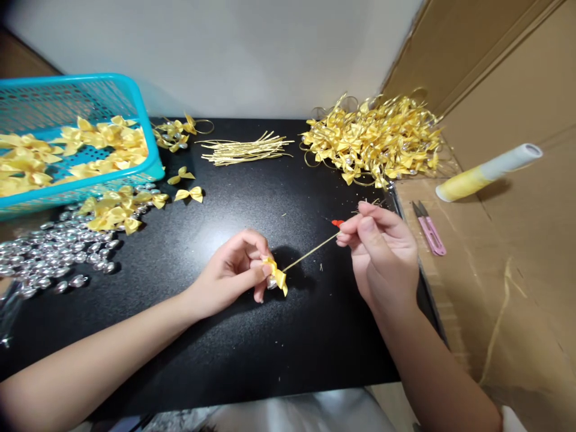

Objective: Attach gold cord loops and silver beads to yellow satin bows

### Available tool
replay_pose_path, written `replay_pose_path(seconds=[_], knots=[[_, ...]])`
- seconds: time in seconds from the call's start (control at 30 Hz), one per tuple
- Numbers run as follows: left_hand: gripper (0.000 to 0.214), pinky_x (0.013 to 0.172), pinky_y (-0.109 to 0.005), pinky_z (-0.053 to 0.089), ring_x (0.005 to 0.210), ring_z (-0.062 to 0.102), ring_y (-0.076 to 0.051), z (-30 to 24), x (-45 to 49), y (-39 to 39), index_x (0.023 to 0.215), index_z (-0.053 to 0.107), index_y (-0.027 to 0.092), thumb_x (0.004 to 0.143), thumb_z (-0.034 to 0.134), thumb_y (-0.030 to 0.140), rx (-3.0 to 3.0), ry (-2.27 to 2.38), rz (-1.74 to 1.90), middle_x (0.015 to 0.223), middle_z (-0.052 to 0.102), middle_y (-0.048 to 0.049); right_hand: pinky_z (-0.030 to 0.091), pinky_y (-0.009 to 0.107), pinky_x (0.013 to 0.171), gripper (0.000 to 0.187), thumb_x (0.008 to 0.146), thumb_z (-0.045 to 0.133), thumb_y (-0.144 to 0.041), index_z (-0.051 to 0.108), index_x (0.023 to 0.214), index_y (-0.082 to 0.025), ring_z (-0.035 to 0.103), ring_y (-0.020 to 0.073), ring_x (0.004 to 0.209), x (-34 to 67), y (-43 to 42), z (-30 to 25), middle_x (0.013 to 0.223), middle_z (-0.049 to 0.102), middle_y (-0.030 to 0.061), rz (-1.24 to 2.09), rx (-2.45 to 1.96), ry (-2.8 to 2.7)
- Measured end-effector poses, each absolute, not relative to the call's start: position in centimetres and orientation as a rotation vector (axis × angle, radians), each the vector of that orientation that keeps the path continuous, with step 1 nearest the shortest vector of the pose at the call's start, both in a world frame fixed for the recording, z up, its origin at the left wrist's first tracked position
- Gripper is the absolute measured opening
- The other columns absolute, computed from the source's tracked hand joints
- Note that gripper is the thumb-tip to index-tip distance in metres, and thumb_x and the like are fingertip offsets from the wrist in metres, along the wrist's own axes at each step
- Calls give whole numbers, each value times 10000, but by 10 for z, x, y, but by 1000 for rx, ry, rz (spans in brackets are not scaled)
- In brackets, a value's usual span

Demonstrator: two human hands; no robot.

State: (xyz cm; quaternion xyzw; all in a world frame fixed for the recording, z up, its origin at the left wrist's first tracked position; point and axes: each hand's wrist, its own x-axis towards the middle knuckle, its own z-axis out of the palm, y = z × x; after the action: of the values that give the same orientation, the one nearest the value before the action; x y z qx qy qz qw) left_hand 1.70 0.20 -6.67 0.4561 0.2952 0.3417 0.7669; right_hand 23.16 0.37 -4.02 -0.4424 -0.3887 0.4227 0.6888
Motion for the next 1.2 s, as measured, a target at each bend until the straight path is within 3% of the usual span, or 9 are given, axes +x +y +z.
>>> replay_pose_path(seconds=[0.07, 0.2, 0.4, 0.47, 0.63, 0.83, 0.97, 1.13, 1.2], knots=[[196, 462, -150, 485, 505, 576, -57, -68, 17, 0, 965, 456, 203, 896, 632, 257, 1051, 641, 763, 732, 608, 24, 492, 233, 518, 109, 733, 815, -310, 751, 821, -313, 576, 101, 561, 231, 2, -38, 624, 666, -58, 960, -968, -869], [181, 472, -163, 489, 547, 588, -71, -69, 16, -1, 825, 455, 195, 905, 607, 254, 1219, 621, 853, 751, 587, 6, 478, 212, 487, 93, 748, 807, -303, 755, 824, -320, 557, 84, 550, 231, -3, -35, 635, 662, -60, 977, -921, -876], [131, 597, -214, 529, 642, 606, -87, -65, 18, 2, 942, 657, 148, 922, 554, 226, 1280, 668, 775, 857, 624, -47, 466, 271, 460, 112, 737, 814, -349, 754, 831, -355, 533, 121, 546, 231, -5, -33, 631, 642, -44, 1004, -931, -901], [117, 628, -226, 518, 678, 593, -103, -64, 20, 3, 910, 637, 146, 859, 644, 252, 1210, 690, 792, 831, 628, -39, 455, 276, 452, 115, 727, 822, -347, 758, 824, -345, 527, 127, 538, 232, -5, -33, 620, 639, -39, 1018, -915, -901], [385, 655, -238, 445, 695, 517, -113, -66, 25, 2, 789, 538, 167, 628, 863, 297, 1314, 885, 822, 752, 560, 11, 457, 255, 469, 95, 755, 804, -339, 758, 838, -349, 543, 114, 537, 230, -8, -32, 617, 640, -53, 1065, -876, -957], [120, 702, -260, 445, 768, 527, -133, -64, 27, 1, 812, 559, 169, 819, 666, 222, 1582, 968, 855, 841, 567, -28, 494, 229, 485, 71, 812, 761, -317, 761, 871, -358, 547, 86, 513, 225, -15, -30, 616, 654, -58, 1180, -803, -1031], [195, 590, -232, 427, 620, 495, -101, -63, 30, -5, 796, 499, 185, 850, 649, 299, 1442, 1037, 793, 702, 505, 25, 507, 228, 481, 87, 823, 749, -298, 766, 899, -338, 568, 90, 522, 223, -16, -27, 625, 667, -45, 1236, -739, -1058], [466, 579, -232, 467, 667, 581, -111, -60, 37, -15, 1115, 515, 175, 771, 747, 387, 1231, 932, 572, 936, 618, -32, 488, 219, 460, 78, 837, 734, -299, 762, 895, -343, 574, 90, 514, 219, -16, -25, 608, 654, -44, 1300, -701, -1070], [437, 617, -244, 482, 682, 600, -120, -59, 38, -16, 1168, 551, 156, 826, 691, 389, 1240, 924, 542, 920, 645, -44, 488, 218, 456, 89, 849, 721, -287, 761, 911, -337, 587, 95, 527, 217, -17, -25, 613, 655, -37, 1332, -672, -1089]])
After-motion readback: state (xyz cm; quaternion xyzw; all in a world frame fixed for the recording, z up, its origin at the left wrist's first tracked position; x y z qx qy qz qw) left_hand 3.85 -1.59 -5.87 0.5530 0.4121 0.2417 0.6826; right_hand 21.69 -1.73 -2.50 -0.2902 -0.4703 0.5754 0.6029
